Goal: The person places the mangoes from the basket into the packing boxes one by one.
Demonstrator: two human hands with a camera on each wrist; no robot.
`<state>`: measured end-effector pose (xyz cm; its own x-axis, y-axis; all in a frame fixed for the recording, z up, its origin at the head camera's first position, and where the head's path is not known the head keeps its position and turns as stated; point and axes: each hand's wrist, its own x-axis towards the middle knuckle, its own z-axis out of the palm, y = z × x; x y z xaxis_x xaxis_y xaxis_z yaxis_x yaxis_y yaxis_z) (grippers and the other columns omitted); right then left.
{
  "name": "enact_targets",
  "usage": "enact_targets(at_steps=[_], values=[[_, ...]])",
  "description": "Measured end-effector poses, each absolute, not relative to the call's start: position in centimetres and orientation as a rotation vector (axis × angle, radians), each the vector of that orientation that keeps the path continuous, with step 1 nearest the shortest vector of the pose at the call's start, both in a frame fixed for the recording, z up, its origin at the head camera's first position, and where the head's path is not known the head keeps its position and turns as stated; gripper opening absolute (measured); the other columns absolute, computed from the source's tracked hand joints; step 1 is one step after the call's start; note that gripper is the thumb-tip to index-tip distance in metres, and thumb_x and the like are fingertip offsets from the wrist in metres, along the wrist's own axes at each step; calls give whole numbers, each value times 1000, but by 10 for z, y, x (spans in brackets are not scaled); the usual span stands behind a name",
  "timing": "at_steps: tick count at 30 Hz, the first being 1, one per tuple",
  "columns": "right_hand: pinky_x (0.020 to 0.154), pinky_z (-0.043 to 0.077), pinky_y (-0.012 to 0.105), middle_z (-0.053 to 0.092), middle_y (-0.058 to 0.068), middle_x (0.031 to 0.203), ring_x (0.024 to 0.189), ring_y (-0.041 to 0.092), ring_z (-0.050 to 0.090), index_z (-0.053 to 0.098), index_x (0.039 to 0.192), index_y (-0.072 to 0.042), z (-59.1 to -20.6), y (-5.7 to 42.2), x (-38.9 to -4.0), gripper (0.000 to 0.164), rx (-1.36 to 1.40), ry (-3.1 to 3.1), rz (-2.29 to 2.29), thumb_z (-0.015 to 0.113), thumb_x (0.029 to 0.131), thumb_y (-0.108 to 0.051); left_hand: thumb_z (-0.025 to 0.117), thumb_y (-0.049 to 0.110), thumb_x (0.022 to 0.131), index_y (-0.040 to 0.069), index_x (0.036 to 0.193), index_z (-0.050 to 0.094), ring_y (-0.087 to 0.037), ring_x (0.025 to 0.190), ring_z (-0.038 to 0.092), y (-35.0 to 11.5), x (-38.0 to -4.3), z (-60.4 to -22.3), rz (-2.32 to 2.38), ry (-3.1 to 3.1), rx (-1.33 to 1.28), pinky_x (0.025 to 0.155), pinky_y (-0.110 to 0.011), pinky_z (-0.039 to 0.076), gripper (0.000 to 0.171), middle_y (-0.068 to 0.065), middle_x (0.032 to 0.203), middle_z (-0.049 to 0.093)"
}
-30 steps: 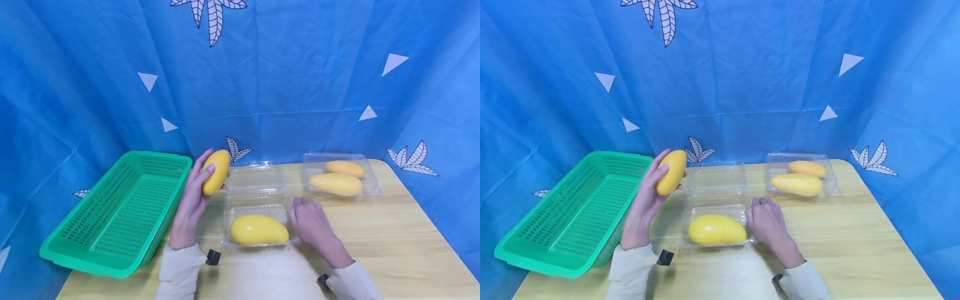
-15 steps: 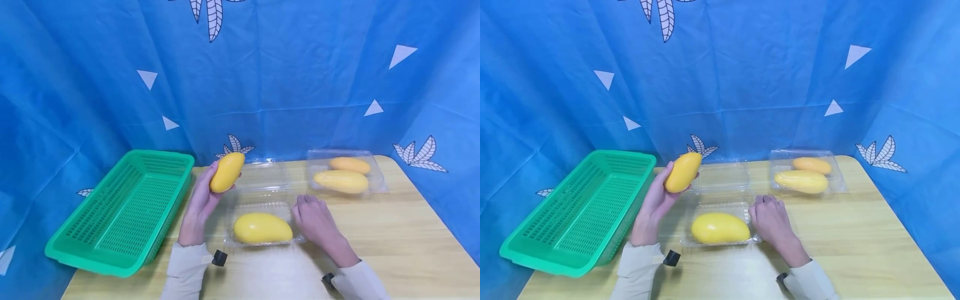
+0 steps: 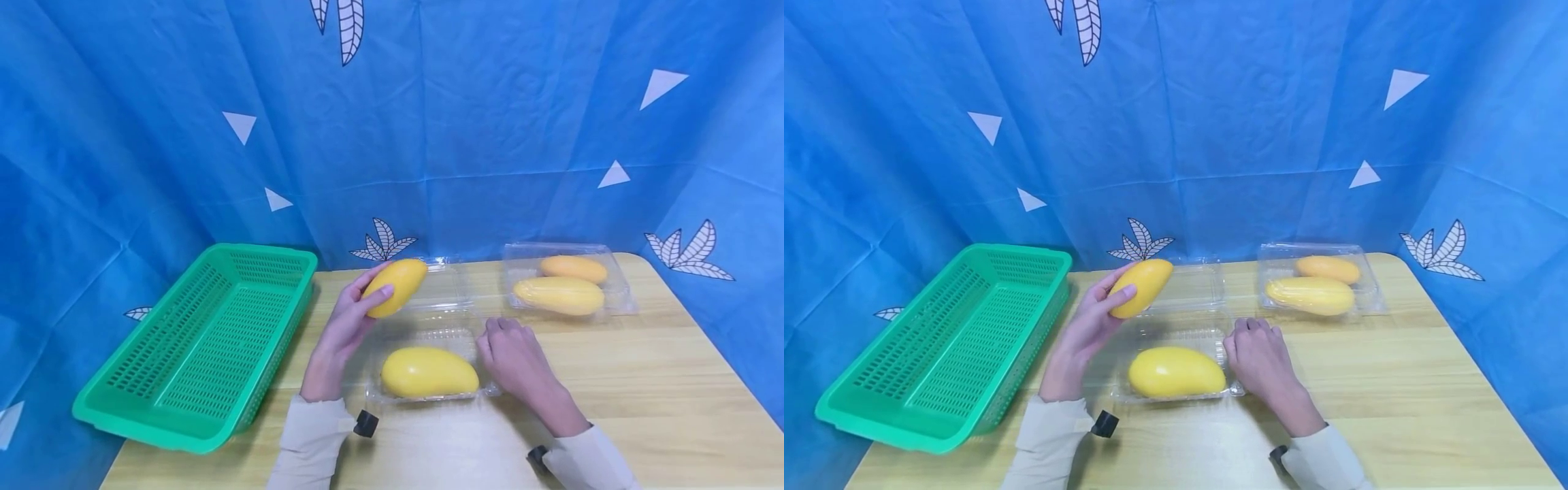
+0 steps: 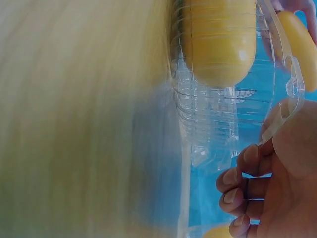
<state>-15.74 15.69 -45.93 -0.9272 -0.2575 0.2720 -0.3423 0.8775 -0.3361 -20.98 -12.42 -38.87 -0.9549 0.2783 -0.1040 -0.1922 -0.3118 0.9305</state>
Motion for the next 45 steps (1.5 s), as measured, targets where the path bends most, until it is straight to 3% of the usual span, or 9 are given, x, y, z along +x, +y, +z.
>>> enact_targets(at_steps=[5, 17, 28, 36, 40, 45], values=[[60, 42, 37, 40, -1, 64, 64, 19, 43, 44, 70, -16, -459, 157, -157, 30, 456, -2828, 558, 49, 99, -10, 69, 17, 99, 12, 148, 54, -28, 121, 55, -117, -206, -388, 2195, 1900, 178, 98, -32, 54, 52, -7, 147, 51], [62, 43, 38, 41, 0, 65, 65, 21, 43, 44, 70, -15, -458, 157, -158, 30, 444, -2852, 544, 49, 99, -10, 72, 13, 95, 10, 143, 60, -27, 110, 58, -104, -203, -393, 1996, 2117, 226, 91, -34, 55, 50, -11, 133, 59], [62, 41, 37, 40, 0, 65, 65, 21, 43, 43, 70, -15, -457, 156, -159, 30, 439, -2867, 532, 49, 99, -11, 82, 20, 88, 16, 141, 63, -24, 111, 56, -92, -195, -400, 1617, 2322, 502, 93, -40, 50, 57, -7, 133, 57], [62, 43, 39, 43, 2, 67, 68, 22, 46, 46, 72, -14, -457, 157, -158, 28, 424, -2881, 519, 51, 99, -12, 86, 13, 83, 14, 134, 69, -21, 111, 60, -78, -195, -412, 1480, 2426, 435, 96, -42, 50, 53, -3, 134, 65], [63, 44, 41, 44, 2, 68, 69, 23, 48, 47, 73, -13, -458, 156, -159, 26, 422, -2885, 522, 51, 99, -13, 84, 11, 85, 16, 137, 67, -25, 113, 58, -74, -194, -415, 1392, 2477, 432, 98, -46, 50, 55, -5, 134, 60], [63, 44, 40, 43, 2, 67, 68, 23, 47, 47, 73, -13, -458, 156, -159, 27, 426, -2884, 525, 51, 99, -12, 71, 0, 92, 11, 147, 57, -31, 122, 53, -72, -191, -419, 1257, 2488, 538, 105, -50, 47, 58, -10, 141, 48]])
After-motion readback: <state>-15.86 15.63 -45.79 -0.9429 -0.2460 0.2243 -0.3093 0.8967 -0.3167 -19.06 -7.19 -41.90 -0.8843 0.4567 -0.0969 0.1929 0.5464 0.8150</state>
